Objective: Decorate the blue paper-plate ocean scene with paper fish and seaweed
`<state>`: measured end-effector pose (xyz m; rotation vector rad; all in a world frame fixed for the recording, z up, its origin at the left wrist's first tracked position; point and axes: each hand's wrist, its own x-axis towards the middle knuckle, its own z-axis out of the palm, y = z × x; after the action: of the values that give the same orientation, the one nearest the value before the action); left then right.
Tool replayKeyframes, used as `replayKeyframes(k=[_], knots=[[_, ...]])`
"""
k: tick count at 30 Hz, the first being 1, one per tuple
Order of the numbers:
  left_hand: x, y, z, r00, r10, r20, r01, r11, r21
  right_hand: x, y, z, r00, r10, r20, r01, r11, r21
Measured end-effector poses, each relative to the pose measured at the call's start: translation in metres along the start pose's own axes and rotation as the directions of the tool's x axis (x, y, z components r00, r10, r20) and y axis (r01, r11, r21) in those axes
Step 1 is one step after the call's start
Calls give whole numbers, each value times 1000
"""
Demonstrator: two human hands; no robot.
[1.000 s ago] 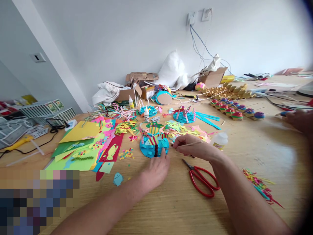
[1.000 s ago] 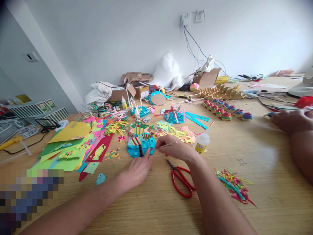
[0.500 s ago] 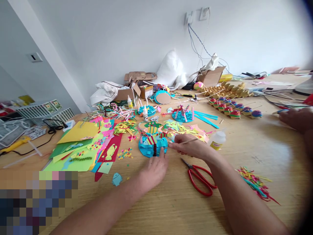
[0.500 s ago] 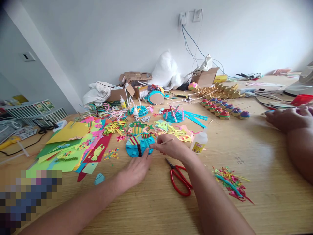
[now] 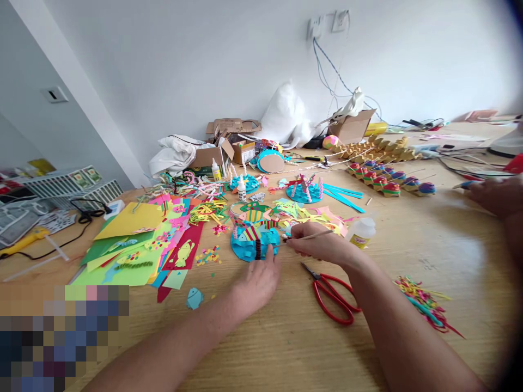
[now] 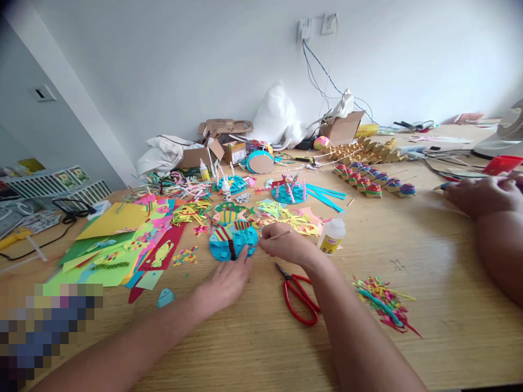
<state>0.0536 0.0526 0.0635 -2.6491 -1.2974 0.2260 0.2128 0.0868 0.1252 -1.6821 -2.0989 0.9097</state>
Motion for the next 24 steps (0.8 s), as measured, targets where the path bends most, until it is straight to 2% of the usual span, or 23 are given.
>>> replayKeyframes(k=[8,13,18,24], knots=[[-1,0,-2,1000,-4,-1,4,1000,-9,1,6,-5,997,-14,-79,9,998,-61],[-3,0,0,1000,-2,-6,2,1000,3,3,9,-7,996,21,-89,-27,997,-74],[-7,0,5,998,17,-54,-15,999,35,3,6,-5,996,16,-91,-26,994,-103],[-9,1,0,999,5,-47,-4,1000,30,4,9,-4,996,22,-92,-32,995,-99]])
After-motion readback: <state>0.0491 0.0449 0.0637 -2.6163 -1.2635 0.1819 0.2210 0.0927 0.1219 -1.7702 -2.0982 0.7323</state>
